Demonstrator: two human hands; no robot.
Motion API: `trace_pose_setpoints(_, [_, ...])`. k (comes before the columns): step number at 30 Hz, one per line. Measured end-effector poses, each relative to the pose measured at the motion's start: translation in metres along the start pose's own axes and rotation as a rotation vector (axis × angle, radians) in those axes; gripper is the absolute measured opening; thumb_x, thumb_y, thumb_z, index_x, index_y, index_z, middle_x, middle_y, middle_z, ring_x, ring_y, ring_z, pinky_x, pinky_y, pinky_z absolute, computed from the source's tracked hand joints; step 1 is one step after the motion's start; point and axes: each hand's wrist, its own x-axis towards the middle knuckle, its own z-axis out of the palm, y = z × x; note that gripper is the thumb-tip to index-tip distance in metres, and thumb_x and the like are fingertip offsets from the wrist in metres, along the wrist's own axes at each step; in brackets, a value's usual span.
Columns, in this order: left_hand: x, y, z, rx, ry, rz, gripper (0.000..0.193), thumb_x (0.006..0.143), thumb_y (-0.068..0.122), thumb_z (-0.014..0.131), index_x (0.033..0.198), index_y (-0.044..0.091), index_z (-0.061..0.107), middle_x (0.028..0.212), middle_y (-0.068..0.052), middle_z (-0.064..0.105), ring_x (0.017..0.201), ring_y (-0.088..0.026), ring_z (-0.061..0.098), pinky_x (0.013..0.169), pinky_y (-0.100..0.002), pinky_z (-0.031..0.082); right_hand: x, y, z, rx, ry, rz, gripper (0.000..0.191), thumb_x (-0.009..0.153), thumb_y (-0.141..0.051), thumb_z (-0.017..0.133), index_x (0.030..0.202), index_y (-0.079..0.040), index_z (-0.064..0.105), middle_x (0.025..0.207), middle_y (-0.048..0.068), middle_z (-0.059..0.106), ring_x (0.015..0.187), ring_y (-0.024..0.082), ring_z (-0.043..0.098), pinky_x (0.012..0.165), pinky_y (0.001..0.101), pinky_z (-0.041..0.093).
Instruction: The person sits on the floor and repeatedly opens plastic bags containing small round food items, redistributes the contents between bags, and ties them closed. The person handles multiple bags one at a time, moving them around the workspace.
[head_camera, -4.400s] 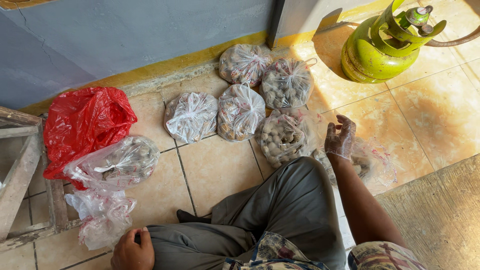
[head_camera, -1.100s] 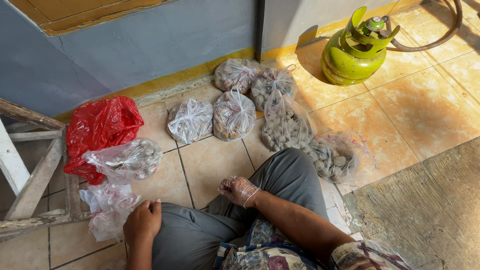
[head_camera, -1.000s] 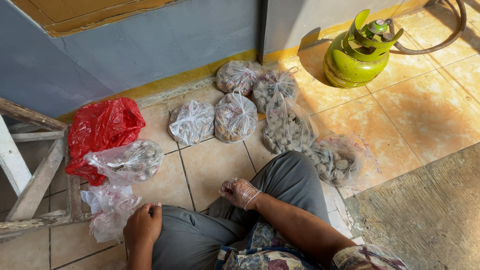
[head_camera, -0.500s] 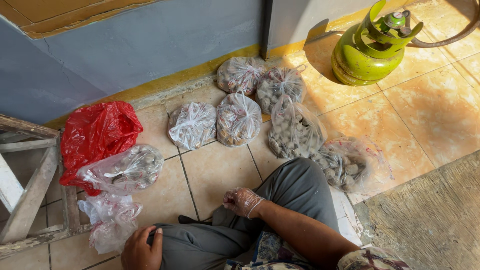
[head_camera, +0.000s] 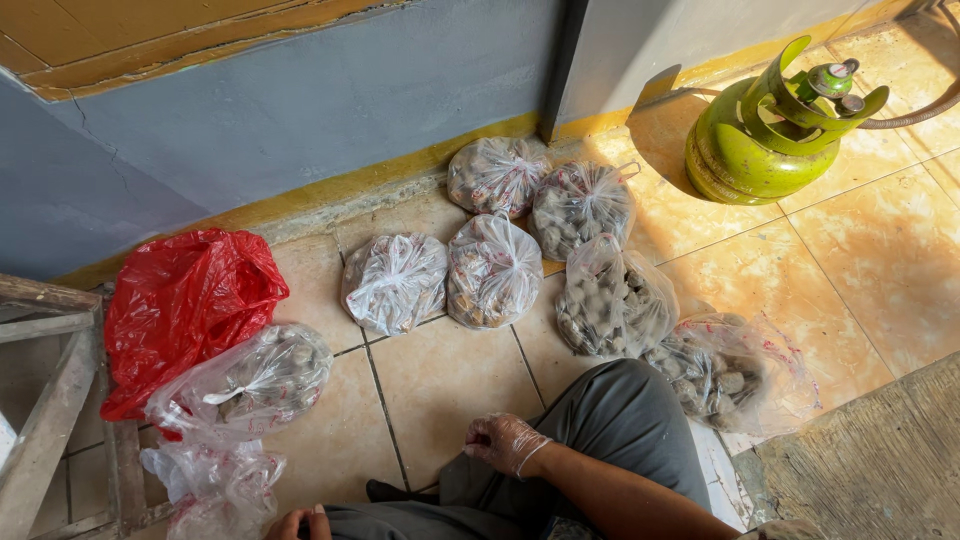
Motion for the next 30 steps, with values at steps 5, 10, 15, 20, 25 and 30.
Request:
trace_pose_setpoints(5, [0.014, -0.003, 0.01, 0.008, -0.09, -0.089, 0.023, 0.076, 0.027, 0.076, 0.074, 0.005, 0.071, 0.072, -0.017, 0.069, 0.064, -0.03, 0.069, 0.068, -0.041, 0.057, 0.02, 0.007, -0.004, 0.041, 0.008, 0.08, 0.02, 0.093, -0.024, 0.074, 0.101, -0.007, 0.072, 0.094, 0.011, 0.074, 0.088, 0.024, 0.072, 0.08, 0.0368, 0.058])
trace_pose_setpoints(10, [0.017, 0.037, -0.024, 0.285, -0.183, -0.058, 0.023, 0.081, 0.03, 0.073, 0.081, 0.008, 0.076, 0.084, -0.016, 0.074, 0.077, -0.037, 0.07, 0.073, -0.05, 0.055, 0.032, 0.015, -0.004, 0.055, 0.011, 0.128, 0.022, 0.092, -0.026, 0.075, 0.104, -0.007, 0.072, 0.093, 0.01, 0.076, 0.088, 0.021, 0.074, 0.081, 0.0348, 0.059])
trace_pose_setpoints(15, [0.026, 0.105, -0.042, 0.314, -0.335, 0.24, 0.025, 0.089, 0.026, 0.064, 0.102, 0.006, 0.068, 0.105, -0.013, 0.069, 0.105, -0.034, 0.065, 0.091, -0.048, 0.05, 0.017, 0.005, -0.009, 0.07, 0.16, -0.013, 0.043, 0.086, -0.024, 0.078, 0.125, -0.009, 0.065, 0.105, 0.014, 0.072, 0.095, 0.028, 0.071, 0.085, 0.0381, 0.057])
trace_pose_setpoints(20, [-0.008, 0.177, -0.002, 0.416, -0.648, 0.671, 0.047, 0.09, 0.024, 0.067, 0.133, 0.006, 0.059, 0.146, -0.022, 0.049, 0.135, -0.037, 0.044, 0.109, -0.059, 0.031, -0.021, 0.002, 0.001, -0.262, 0.392, -0.411, 0.059, 0.081, -0.02, 0.084, 0.133, -0.003, 0.061, 0.121, 0.025, 0.063, 0.108, 0.04, 0.061, 0.088, 0.048, 0.052])
trace_pose_setpoints(25, [-0.071, 0.194, -0.01, 0.268, -1.154, 0.559, 0.034, 0.095, 0.027, 0.067, 0.123, 0.006, 0.064, 0.126, -0.016, 0.062, 0.128, -0.033, 0.054, 0.105, -0.051, 0.043, -0.032, 0.027, 0.023, -0.023, 0.39, -0.098, 0.041, 0.085, -0.019, 0.078, 0.124, -0.008, 0.069, 0.106, 0.011, 0.071, 0.093, 0.023, 0.069, 0.084, 0.0355, 0.057])
trace_pose_setpoints(30, [-0.088, 0.178, -0.039, 0.188, -0.987, 0.409, 0.026, 0.096, 0.028, 0.066, 0.108, 0.005, 0.07, 0.112, -0.016, 0.068, 0.109, -0.034, 0.064, 0.096, -0.048, 0.049, -0.033, 0.037, 0.028, 0.189, 0.399, -0.01, 0.034, 0.09, -0.02, 0.076, 0.119, -0.005, 0.07, 0.091, 0.005, 0.07, 0.083, 0.015, 0.064, 0.078, 0.0301, 0.055])
